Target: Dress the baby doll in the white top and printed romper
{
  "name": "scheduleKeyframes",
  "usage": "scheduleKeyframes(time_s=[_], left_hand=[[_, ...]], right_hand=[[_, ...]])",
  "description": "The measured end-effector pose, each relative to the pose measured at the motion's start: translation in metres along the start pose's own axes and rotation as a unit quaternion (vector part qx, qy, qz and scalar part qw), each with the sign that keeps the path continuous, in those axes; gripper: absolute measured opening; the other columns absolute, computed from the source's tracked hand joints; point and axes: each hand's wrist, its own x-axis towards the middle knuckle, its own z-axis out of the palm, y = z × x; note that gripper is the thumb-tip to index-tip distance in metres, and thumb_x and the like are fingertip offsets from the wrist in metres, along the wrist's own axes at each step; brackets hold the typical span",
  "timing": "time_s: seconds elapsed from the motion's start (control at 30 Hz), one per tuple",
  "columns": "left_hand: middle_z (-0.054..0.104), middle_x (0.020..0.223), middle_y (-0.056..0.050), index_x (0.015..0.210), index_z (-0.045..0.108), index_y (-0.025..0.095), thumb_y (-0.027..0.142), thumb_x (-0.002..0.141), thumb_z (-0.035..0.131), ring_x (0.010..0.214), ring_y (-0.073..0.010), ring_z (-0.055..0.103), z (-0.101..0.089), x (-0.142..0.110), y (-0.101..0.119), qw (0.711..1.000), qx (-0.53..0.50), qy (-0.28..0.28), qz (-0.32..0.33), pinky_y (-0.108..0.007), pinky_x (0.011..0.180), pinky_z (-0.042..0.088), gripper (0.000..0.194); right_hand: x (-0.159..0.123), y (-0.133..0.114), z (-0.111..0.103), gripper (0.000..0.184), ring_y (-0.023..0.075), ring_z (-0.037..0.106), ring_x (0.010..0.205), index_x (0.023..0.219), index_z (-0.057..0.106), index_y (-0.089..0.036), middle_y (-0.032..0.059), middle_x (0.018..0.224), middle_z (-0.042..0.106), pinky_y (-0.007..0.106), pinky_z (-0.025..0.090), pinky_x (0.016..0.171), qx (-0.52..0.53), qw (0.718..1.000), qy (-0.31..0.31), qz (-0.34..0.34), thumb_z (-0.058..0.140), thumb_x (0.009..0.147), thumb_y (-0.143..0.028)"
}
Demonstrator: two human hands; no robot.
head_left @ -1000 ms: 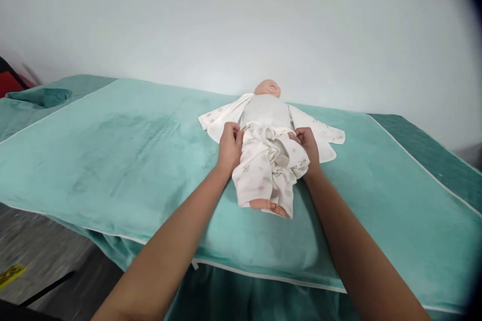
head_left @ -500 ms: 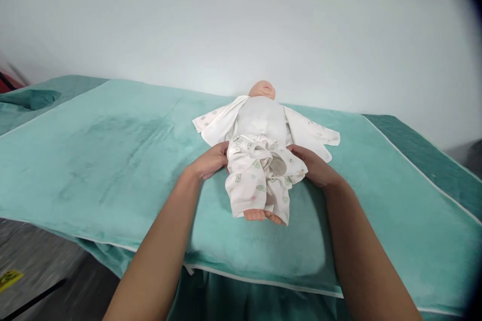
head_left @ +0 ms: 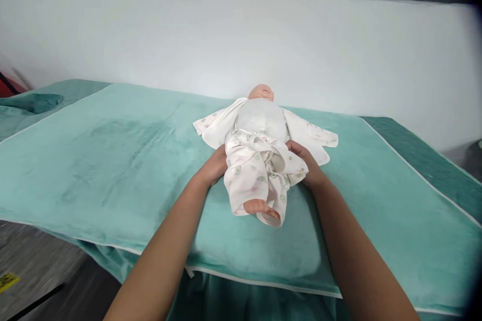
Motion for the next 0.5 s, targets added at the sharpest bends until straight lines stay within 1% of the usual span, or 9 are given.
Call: scheduleKeyframes(time_s=[0.07, 0.17, 0.27, 0.37, 0.43, 0.5], left_hand=[[0.072, 0.122, -0.011, 0.116, 0.071, 0.020, 0.030, 0.069, 0.081, 0.122, -0.0340, 0.059, 0.009, -0.001, 0.002, 1.000, -0.012, 0.014, -0.015, -0.047, 0.106, 0.045, 0.049], [0.073, 0.118, -0.010, 0.118, 0.070, 0.021, 0.029, 0.070, 0.080, 0.120, -0.0327, 0.061, 0.020, 0.000, 0.003, 0.998, -0.051, 0.026, -0.026, -0.045, 0.102, 0.048, 0.050], [0.076, 0.109, -0.010, 0.116, 0.071, 0.019, 0.031, 0.071, 0.079, 0.112, -0.0329, 0.065, 0.027, 0.000, 0.002, 0.992, -0.112, 0.022, -0.056, -0.044, 0.096, 0.052, 0.047], [0.077, 0.102, -0.011, 0.109, 0.073, 0.016, 0.032, 0.071, 0.080, 0.102, -0.0317, 0.069, 0.026, 0.000, 0.000, 0.983, -0.154, -0.004, -0.104, -0.043, 0.089, 0.056, 0.042], [0.077, 0.103, -0.011, 0.107, 0.074, 0.015, 0.031, 0.072, 0.080, 0.098, -0.0297, 0.070, 0.023, 0.000, -0.002, 0.977, -0.170, -0.021, -0.126, -0.040, 0.086, 0.057, 0.040], [0.076, 0.105, -0.011, 0.107, 0.073, 0.015, 0.031, 0.072, 0.081, 0.098, -0.0281, 0.071, 0.019, 0.001, -0.004, 0.972, -0.183, -0.037, -0.140, -0.037, 0.084, 0.057, 0.039]], right_hand=[[0.004, 0.003, 0.000, 0.042, 0.0139, 0.044, 0.055, 0.073, 0.046, -0.026, -0.0040, 0.065, 0.052, 0.029, 0.035, 0.053, 0.003, 1.000, 0.029, -0.002, 0.080, 0.065, -0.050], [0.011, 0.011, -0.004, 0.045, 0.0168, 0.046, 0.054, 0.075, 0.043, -0.028, -0.0034, 0.064, 0.051, 0.033, 0.039, 0.054, 0.003, 0.998, 0.068, 0.004, 0.076, 0.065, -0.057], [0.017, 0.020, -0.009, 0.042, 0.0188, 0.050, 0.057, 0.077, 0.045, -0.029, -0.0024, 0.065, 0.053, 0.035, 0.043, 0.057, -0.004, 0.996, 0.087, 0.003, 0.076, 0.065, -0.054], [0.019, 0.023, -0.010, 0.038, 0.0237, 0.057, 0.069, 0.084, 0.051, -0.030, 0.0008, 0.074, 0.062, 0.039, 0.049, 0.066, -0.028, 0.995, 0.095, -0.014, 0.077, 0.065, -0.048], [0.020, 0.022, -0.009, 0.035, 0.0275, 0.061, 0.081, 0.089, 0.055, -0.031, 0.0035, 0.083, 0.067, 0.042, 0.051, 0.074, -0.050, 0.994, 0.094, -0.029, 0.077, 0.065, -0.045], [0.021, 0.019, -0.008, 0.032, 0.0299, 0.063, 0.087, 0.088, 0.058, -0.031, 0.0056, 0.087, 0.070, 0.044, 0.052, 0.079, -0.060, 0.994, 0.082, -0.031, 0.076, 0.065, -0.046]])
